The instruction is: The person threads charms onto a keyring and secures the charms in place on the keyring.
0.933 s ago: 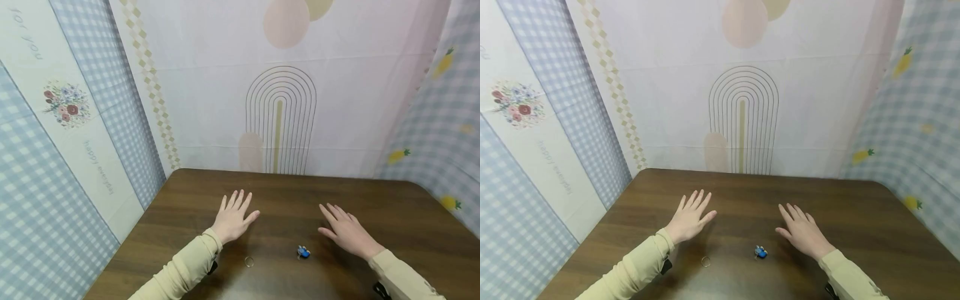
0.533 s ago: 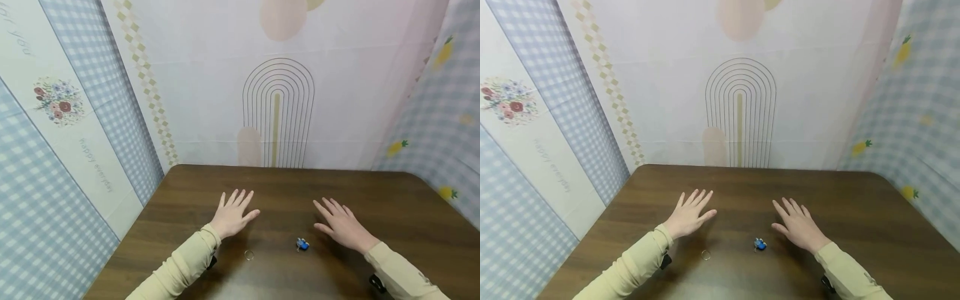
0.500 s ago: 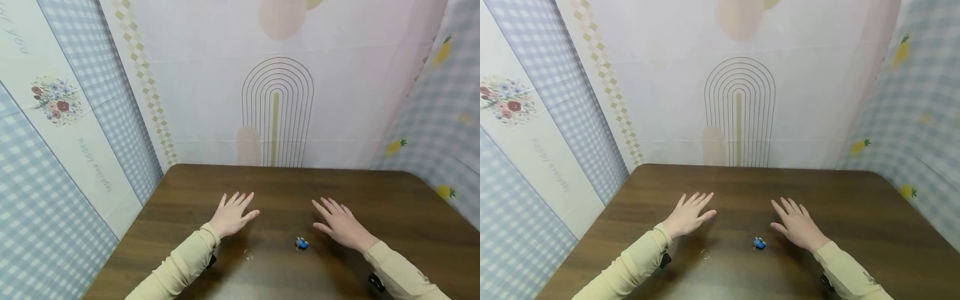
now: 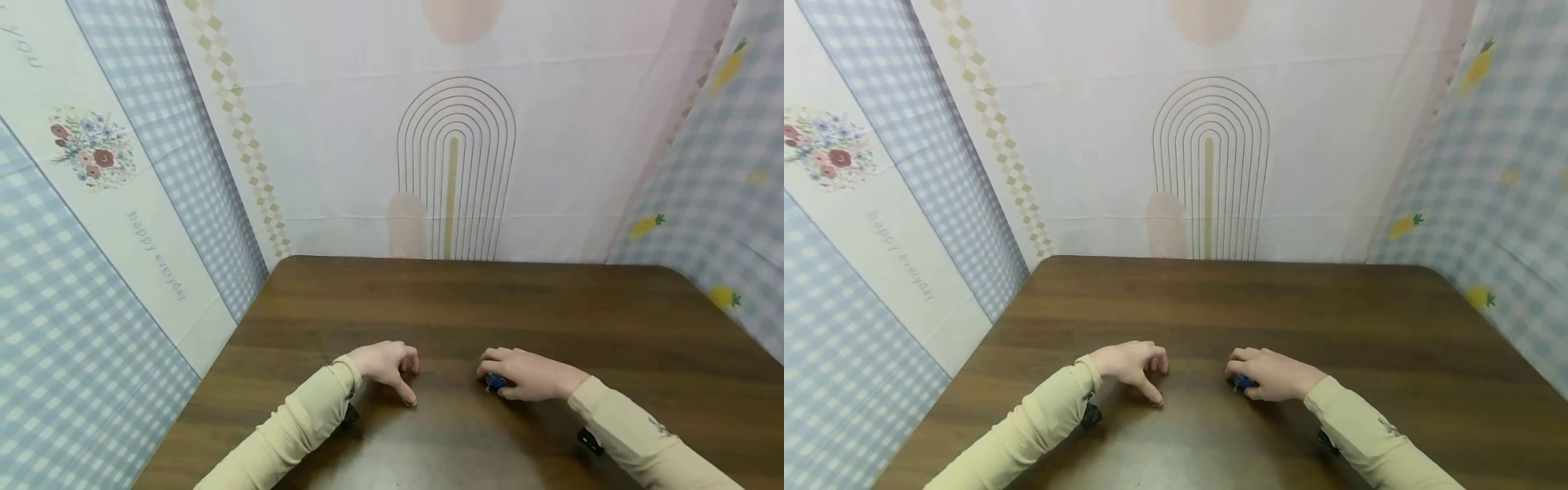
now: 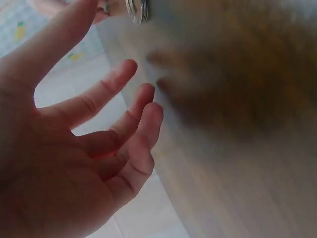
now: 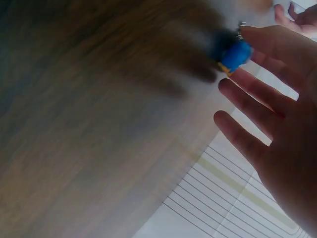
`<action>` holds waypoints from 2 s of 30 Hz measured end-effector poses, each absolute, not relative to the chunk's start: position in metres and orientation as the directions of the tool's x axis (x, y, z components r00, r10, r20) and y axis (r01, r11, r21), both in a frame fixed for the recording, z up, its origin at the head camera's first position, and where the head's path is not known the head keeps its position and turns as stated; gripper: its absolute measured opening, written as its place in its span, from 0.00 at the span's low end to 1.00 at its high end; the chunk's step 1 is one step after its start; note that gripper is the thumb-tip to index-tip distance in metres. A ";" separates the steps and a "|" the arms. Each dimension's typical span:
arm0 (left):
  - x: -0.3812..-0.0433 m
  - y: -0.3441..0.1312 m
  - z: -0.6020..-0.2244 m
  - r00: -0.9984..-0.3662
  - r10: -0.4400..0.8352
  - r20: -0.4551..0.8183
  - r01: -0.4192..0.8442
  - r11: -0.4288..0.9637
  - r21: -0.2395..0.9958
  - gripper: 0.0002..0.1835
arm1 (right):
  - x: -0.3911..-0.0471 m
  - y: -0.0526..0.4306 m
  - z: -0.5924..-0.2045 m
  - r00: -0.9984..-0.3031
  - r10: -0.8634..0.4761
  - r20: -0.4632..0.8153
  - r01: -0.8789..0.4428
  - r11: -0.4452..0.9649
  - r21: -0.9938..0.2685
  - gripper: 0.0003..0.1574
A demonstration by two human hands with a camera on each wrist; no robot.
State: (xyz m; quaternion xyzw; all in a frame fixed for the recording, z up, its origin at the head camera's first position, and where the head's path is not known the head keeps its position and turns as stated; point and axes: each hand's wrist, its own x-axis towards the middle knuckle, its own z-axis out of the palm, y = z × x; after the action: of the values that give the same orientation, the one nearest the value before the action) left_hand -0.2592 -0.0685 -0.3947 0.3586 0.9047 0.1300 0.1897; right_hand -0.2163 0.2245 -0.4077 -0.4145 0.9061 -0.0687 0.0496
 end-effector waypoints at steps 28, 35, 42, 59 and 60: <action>-0.215 -0.058 -0.412 -0.757 0.653 0.019 0.652 0.755 0.066 0.15 | -0.213 0.212 -0.426 -0.626 -0.758 0.182 -0.767 0.641 0.030 0.10; -0.219 -0.057 -0.411 -0.769 0.639 -0.021 0.627 0.759 0.178 0.13 | -0.214 0.212 -0.428 -0.683 -0.710 0.173 -0.718 0.696 0.025 0.14; -0.233 -0.050 -0.397 -0.785 0.619 -0.028 0.517 0.680 0.521 0.07 | -0.214 0.219 -0.416 -0.775 -0.620 0.122 -0.629 0.738 -0.245 0.12; -0.248 -0.045 -0.394 -0.793 0.608 -0.034 0.508 0.691 0.515 0.02 | -0.209 0.232 -0.410 -0.799 -0.599 -0.051 -0.549 0.762 -0.344 0.10; -0.248 -0.045 -0.394 -0.797 0.602 -0.044 0.498 0.696 0.517 0.02 | -0.208 0.231 -0.410 -0.794 -0.607 -0.046 -0.560 0.759 -0.333 0.10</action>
State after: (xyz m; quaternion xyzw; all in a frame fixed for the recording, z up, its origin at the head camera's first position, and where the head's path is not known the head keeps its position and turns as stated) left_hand -0.2479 -0.0446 -0.3941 0.3007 0.9149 0.2479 0.1053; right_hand -0.2082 0.2315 -0.4102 -0.3121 0.9346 -0.1526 0.0757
